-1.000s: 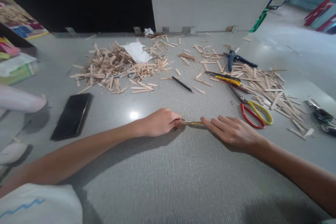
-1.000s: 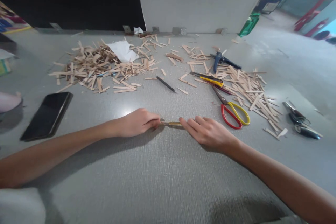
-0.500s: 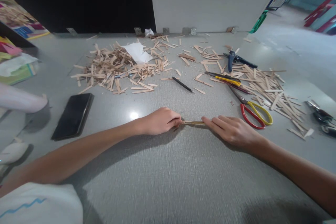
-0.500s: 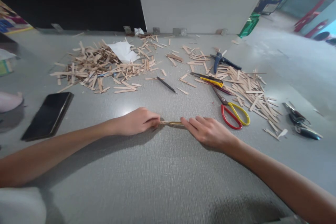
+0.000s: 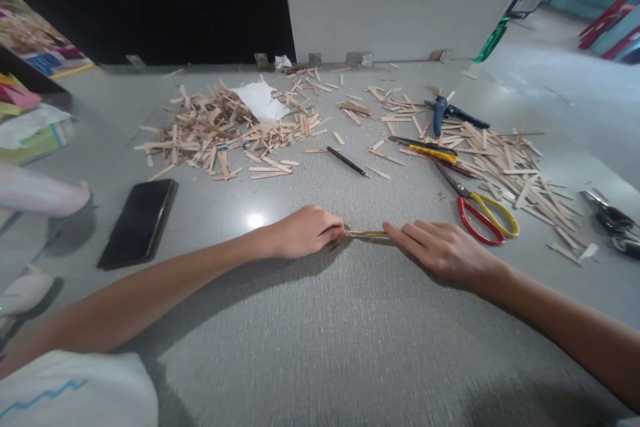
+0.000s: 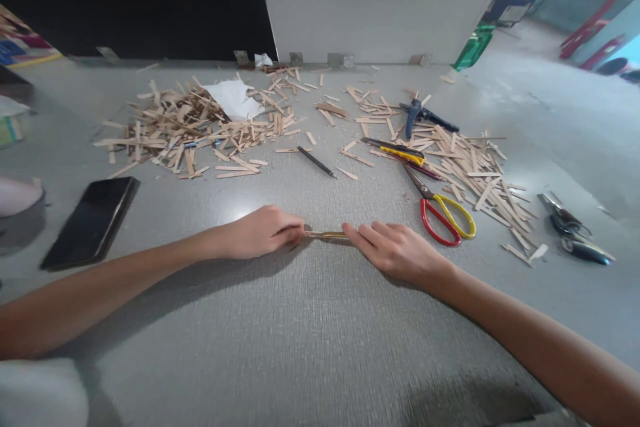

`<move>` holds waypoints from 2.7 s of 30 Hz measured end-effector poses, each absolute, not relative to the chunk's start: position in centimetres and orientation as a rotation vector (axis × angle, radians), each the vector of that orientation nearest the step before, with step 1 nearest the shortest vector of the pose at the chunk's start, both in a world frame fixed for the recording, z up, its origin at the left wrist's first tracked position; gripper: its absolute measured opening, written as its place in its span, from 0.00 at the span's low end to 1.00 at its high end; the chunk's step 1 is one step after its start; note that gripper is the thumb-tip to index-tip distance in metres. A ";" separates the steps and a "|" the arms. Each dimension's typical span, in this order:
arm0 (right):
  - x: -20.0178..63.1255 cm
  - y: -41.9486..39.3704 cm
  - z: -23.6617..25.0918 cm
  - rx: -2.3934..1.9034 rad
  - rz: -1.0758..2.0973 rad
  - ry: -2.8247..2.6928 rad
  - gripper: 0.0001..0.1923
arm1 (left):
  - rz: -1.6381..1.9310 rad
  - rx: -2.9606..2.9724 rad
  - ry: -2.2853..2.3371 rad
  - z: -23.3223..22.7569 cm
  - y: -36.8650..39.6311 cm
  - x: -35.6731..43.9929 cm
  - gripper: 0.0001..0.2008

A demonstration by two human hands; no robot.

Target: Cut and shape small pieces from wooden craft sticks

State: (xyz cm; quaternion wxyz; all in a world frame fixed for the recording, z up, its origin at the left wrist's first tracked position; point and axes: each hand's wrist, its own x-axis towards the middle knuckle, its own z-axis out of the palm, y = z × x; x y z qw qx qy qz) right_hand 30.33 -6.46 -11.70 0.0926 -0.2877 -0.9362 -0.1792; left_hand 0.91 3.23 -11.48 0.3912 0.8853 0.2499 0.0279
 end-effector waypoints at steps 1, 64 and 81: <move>30.3 -6.5 -11.7 -0.853 -0.544 -2.781 0.21 | 0.069 2.247 0.636 -11.5 3.2 0.9 0.18; 29.1 -6.3 -10.6 -0.785 -0.843 -2.808 0.21 | 0.127 2.869 0.743 -13.4 1.0 1.1 0.21; 30.0 -4.2 -10.5 -0.749 -0.670 -2.900 0.21 | 0.029 2.898 0.774 -13.1 1.2 1.1 0.15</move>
